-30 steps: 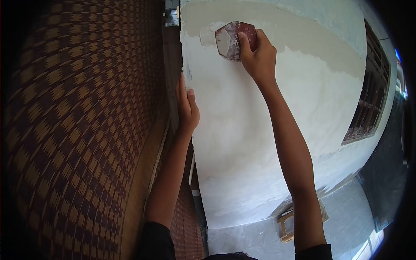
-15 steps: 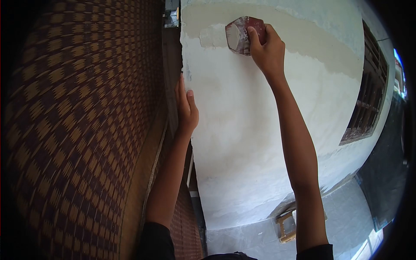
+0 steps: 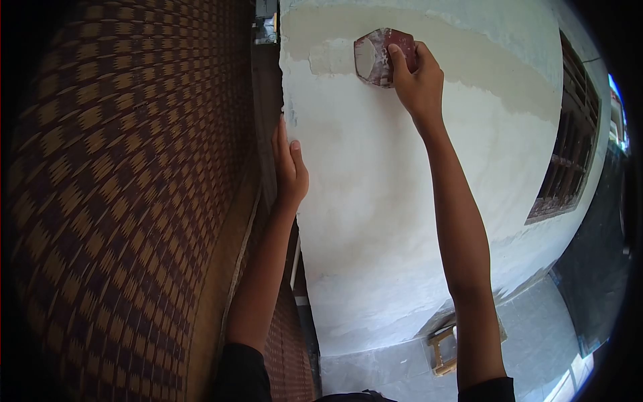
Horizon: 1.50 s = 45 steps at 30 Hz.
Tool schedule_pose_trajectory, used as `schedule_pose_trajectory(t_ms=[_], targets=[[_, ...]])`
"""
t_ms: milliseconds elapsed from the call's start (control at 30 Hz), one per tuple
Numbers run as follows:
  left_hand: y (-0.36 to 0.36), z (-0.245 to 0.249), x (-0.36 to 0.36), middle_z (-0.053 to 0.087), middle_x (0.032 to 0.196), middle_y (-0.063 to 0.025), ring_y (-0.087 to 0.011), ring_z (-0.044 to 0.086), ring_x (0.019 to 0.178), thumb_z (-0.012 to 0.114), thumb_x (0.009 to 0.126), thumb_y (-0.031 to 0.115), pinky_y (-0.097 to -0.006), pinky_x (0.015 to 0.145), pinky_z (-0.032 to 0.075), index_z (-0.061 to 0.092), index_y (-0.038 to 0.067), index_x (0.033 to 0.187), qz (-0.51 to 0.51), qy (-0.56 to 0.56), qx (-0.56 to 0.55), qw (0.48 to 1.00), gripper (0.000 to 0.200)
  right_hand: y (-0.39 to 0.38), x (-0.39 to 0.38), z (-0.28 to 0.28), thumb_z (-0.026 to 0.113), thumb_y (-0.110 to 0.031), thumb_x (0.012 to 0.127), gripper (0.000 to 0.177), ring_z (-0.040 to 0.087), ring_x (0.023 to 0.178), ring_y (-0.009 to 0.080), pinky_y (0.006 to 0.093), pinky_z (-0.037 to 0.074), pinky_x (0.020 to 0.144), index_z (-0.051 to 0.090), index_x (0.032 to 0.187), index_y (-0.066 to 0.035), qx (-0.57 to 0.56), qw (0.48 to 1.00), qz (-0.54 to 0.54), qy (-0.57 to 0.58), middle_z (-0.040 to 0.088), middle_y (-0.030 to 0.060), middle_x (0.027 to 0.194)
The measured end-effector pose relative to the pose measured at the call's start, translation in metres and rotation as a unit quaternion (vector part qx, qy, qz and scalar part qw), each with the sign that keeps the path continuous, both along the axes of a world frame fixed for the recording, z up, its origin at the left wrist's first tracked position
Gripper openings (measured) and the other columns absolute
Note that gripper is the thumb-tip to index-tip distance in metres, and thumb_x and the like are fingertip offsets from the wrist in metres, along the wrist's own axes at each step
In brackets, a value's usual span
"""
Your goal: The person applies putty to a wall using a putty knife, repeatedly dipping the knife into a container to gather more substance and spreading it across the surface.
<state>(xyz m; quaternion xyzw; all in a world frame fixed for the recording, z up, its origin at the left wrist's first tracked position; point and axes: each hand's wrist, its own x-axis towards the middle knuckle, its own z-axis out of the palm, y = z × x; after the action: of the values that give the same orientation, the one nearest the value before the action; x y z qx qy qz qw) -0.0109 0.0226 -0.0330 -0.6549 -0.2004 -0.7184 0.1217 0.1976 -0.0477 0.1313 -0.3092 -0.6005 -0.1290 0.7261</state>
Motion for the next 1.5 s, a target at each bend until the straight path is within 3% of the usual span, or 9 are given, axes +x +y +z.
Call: schedule_pose_trajectory(t_ms=[100, 233, 433, 700, 833, 1000, 1267, 1333, 1500], targets=[[0.001, 0.001, -0.002, 0.033, 0.148, -0.0243, -0.0365, 0.034, 0.139, 0.029, 0.108, 0.023, -0.0467, 0.112, 0.032, 0.024, -0.002, 0.151, -0.007, 0.008, 0.009, 1.000, 0.050, 0.000, -0.019, -0.003, 0.064, -0.033, 0.092, 0.032, 0.067, 0.071, 0.0255, 0.0364, 0.051, 0.070, 0.065, 0.101, -0.003, 0.014, 0.999, 0.015, -0.029, 0.070, 0.0133, 0.081], [0.000, 0.000, -0.002, 0.031, 0.149, -0.0242, -0.0365, 0.033, 0.139, 0.029, 0.108, 0.023, -0.0466, 0.112, 0.032, 0.024, -0.002, 0.151, -0.010, 0.006, -0.014, 1.000, 0.050, 0.018, -0.020, -0.004, 0.065, -0.035, 0.092, 0.033, 0.068, 0.073, 0.0263, 0.0387, 0.051, 0.071, 0.065, 0.101, -0.003, 0.018, 0.995, -0.080, -0.063, 0.070, 0.0144, 0.081], [-0.003, 0.003, 0.000, 0.032, 0.149, -0.0257, -0.0367, 0.033, 0.139, 0.031, 0.106, 0.018, -0.0459, 0.113, 0.029, 0.025, -0.006, 0.149, -0.024, -0.001, -0.001, 1.000, 0.050, -0.004, -0.010, -0.004, 0.064, -0.032, 0.092, 0.031, 0.069, 0.075, 0.0238, 0.0389, 0.052, 0.071, 0.065, 0.101, -0.002, -0.012, 1.000, 0.026, 0.005, 0.071, 0.0127, 0.081], [0.001, 0.001, -0.002, 0.032, 0.149, -0.0244, -0.0366, 0.034, 0.139, 0.029, 0.107, 0.022, -0.0468, 0.112, 0.031, 0.024, -0.002, 0.151, -0.012, 0.010, 0.010, 1.000, 0.050, 0.008, -0.014, -0.004, 0.064, -0.031, 0.092, 0.031, 0.068, 0.073, 0.0283, 0.0385, 0.052, 0.071, 0.064, 0.100, -0.001, -0.002, 0.997, -0.065, -0.050, 0.070, 0.0152, 0.081], [-0.002, 0.002, -0.001, 0.032, 0.149, -0.0244, -0.0365, 0.034, 0.139, 0.029, 0.108, 0.023, -0.0465, 0.112, 0.032, 0.024, -0.001, 0.151, -0.010, 0.004, -0.002, 1.000, 0.050, -0.002, -0.014, -0.003, 0.066, -0.030, 0.092, 0.031, 0.068, 0.068, 0.0229, 0.0353, 0.052, 0.069, 0.064, 0.100, -0.001, 0.013, 1.000, 0.025, -0.005, 0.070, 0.0137, 0.078], [0.000, 0.001, -0.003, 0.031, 0.149, -0.0242, -0.0364, 0.034, 0.139, 0.029, 0.108, 0.024, -0.0463, 0.112, 0.031, 0.024, -0.001, 0.151, -0.004, 0.011, -0.004, 1.000, 0.050, 0.010, -0.020, -0.007, 0.067, -0.028, 0.091, 0.030, 0.069, 0.068, 0.0241, 0.0354, 0.052, 0.067, 0.065, 0.102, -0.001, 0.034, 0.998, -0.025, -0.050, 0.070, 0.0146, 0.079], [-0.003, 0.001, -0.002, 0.032, 0.149, -0.0240, -0.0365, 0.035, 0.139, 0.029, 0.108, 0.025, -0.0460, 0.112, 0.032, 0.024, -0.001, 0.151, -0.010, 0.007, -0.006, 1.000, 0.051, 0.008, -0.019, -0.005, 0.067, -0.029, 0.092, 0.028, 0.070, 0.072, 0.0249, 0.0352, 0.051, 0.068, 0.065, 0.098, -0.003, 0.006, 0.999, 0.031, -0.023, 0.071, 0.0141, 0.081], [-0.004, 0.002, -0.002, 0.032, 0.149, -0.0240, -0.0366, 0.035, 0.139, 0.029, 0.108, 0.025, -0.0460, 0.112, 0.032, 0.024, -0.002, 0.151, -0.010, 0.008, -0.010, 1.000, 0.051, 0.015, -0.020, -0.005, 0.067, -0.031, 0.091, 0.029, 0.069, 0.073, 0.0268, 0.0353, 0.051, 0.069, 0.065, 0.099, -0.003, -0.009, 0.996, -0.057, -0.064, 0.071, 0.0143, 0.082], [-0.002, 0.001, 0.000, 0.032, 0.149, -0.0237, -0.0365, 0.034, 0.139, 0.029, 0.108, 0.024, -0.0461, 0.113, 0.031, 0.024, -0.001, 0.151, -0.013, 0.004, 0.001, 1.000, 0.050, 0.003, -0.009, -0.004, 0.066, -0.033, 0.092, 0.030, 0.068, 0.070, 0.0253, 0.0355, 0.052, 0.070, 0.065, 0.100, -0.004, -0.008, 1.000, 0.025, -0.004, 0.071, 0.0125, 0.079]])
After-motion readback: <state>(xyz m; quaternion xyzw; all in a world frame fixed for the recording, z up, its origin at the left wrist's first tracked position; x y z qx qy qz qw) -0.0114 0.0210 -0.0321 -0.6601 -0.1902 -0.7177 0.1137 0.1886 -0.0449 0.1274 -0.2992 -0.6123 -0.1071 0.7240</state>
